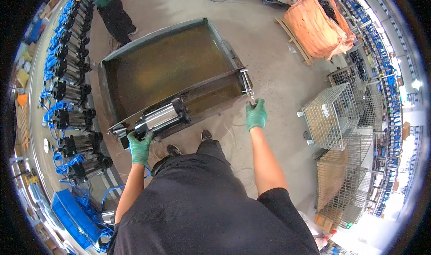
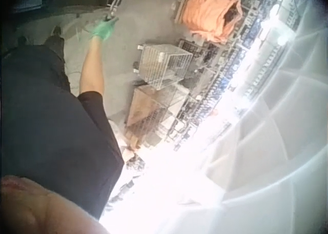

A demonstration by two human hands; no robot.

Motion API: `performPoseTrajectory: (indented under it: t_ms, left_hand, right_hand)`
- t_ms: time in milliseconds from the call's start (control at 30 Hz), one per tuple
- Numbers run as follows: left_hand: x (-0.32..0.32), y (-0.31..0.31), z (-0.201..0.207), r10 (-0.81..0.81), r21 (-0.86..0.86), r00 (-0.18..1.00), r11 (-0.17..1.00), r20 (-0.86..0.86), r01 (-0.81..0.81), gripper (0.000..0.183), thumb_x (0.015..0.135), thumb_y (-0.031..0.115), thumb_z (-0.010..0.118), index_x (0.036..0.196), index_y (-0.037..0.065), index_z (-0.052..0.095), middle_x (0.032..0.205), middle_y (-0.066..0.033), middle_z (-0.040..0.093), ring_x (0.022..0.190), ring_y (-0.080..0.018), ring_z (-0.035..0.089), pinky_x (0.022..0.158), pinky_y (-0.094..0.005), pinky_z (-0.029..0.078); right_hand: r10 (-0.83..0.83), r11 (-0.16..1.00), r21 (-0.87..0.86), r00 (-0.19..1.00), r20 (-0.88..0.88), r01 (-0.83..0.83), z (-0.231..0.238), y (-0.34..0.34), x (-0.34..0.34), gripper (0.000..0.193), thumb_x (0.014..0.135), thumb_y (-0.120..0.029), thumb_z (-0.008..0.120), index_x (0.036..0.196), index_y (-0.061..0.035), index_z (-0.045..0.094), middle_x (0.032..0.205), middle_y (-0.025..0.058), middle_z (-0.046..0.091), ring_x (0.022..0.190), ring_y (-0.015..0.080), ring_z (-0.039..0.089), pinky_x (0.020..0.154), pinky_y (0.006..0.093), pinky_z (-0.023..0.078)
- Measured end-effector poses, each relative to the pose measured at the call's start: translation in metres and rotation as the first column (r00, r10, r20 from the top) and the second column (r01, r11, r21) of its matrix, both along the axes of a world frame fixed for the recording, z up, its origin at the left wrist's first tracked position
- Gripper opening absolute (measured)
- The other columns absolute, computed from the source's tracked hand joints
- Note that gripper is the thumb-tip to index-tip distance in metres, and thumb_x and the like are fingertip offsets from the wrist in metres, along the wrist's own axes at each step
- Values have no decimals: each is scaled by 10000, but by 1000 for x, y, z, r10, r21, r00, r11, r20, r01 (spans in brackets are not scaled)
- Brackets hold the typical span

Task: The person using their gloved hands holds a cylindrical metal pump component, moves it towards a rectangular metal tank filled with water, and completely submerges the component into the water. They then lift the component out of the tank and place it onto a work surface.

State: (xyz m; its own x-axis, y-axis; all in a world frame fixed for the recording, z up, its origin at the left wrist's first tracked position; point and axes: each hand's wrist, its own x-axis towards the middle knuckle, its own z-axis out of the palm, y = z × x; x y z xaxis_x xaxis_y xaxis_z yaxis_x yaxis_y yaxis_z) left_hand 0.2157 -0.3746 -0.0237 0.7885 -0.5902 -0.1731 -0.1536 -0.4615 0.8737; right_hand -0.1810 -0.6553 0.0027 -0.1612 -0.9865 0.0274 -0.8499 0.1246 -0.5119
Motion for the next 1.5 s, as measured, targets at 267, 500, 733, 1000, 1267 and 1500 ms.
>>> performPoseTrajectory:
  t_ms: [267,500,733,1000,1267,1500]
  left_hand:
    - [5,-3,8,-64,106,998,992,27,61,711,832,203,897,1316,-22,427,1154,-102,618,1012,-191,585,928,-338,501]
    - [15,-4,-3,-116,63,993,991,-17,117,649,850,180,881,1280,-15,436,1127,-95,629,983,-178,594,894,-315,513]
    - [6,-12,12,-11,108,996,994,-88,21,639,864,220,871,1282,-4,443,1071,-76,653,881,-142,616,721,-276,535]
    - [6,-11,17,-19,51,995,998,-93,23,550,858,153,879,1197,14,469,1094,-86,653,952,-158,607,856,-288,524]
    - [1,-14,17,44,17,990,999,-137,-42,583,852,117,878,1237,7,454,1138,-93,639,1012,-176,604,912,-304,515]
    - [-4,-18,20,40,29,993,999,-110,-37,627,862,132,870,1287,-7,430,1160,-100,639,1023,-178,611,926,-300,516]
  right_hand:
    - [366,917,282,877,-311,-283,-34,-75,0,573,958,-412,648,1403,-92,482,997,269,720,944,469,694,825,575,542]
    - [202,944,240,971,127,-228,-50,-96,8,320,989,-306,648,1174,-45,628,882,199,726,813,362,725,728,486,574]
    - [105,775,223,469,877,-591,30,-46,6,240,1045,-215,600,1145,-23,703,793,55,686,680,146,681,627,305,568]
    - [406,610,215,534,742,-763,14,2,95,271,1030,-185,597,1215,-9,685,910,85,717,727,159,664,673,321,549]
    - [612,507,145,474,634,-849,21,-7,128,237,1013,-183,610,1146,-13,710,1048,193,732,903,318,692,847,398,533]
    - [623,361,322,484,615,-875,-25,-32,130,267,996,-238,650,1133,-20,724,1070,170,739,910,258,692,852,375,534]
